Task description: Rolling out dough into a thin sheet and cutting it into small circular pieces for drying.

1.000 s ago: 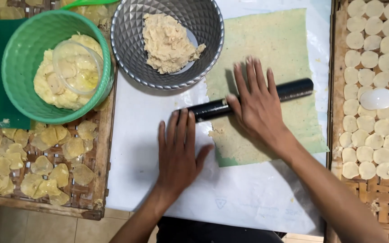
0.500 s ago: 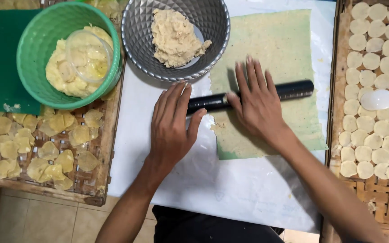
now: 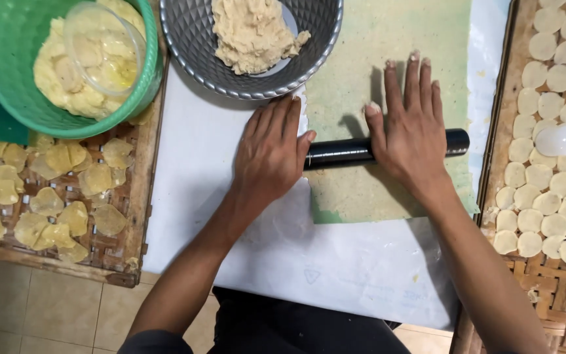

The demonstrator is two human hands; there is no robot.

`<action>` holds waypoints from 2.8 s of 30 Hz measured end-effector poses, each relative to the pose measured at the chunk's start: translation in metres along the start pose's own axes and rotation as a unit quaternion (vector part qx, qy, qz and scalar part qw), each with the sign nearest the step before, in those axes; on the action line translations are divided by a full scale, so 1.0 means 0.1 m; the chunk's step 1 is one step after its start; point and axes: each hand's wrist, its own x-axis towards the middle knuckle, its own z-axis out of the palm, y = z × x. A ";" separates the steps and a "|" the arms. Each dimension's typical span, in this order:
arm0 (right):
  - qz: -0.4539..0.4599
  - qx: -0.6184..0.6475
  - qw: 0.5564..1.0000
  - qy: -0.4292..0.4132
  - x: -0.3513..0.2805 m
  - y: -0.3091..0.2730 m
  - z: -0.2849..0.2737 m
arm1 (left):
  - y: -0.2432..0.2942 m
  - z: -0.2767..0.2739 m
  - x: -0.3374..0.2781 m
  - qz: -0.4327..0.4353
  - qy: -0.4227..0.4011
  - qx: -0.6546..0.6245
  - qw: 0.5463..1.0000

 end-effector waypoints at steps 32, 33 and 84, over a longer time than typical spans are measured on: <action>-0.100 -0.022 0.978 0.184 -1.38 0.15 0.34 | 0.23 -0.39 -0.88 0.061 -0.074 -0.032 0.995; -0.096 -0.013 0.975 0.198 -1.31 0.18 0.31 | 0.23 -0.46 -0.80 0.063 -0.085 -0.053 0.993; -0.127 0.134 0.940 0.285 -2.35 0.12 0.41 | 1.02 -0.57 -1.28 -0.034 0.034 -0.043 0.998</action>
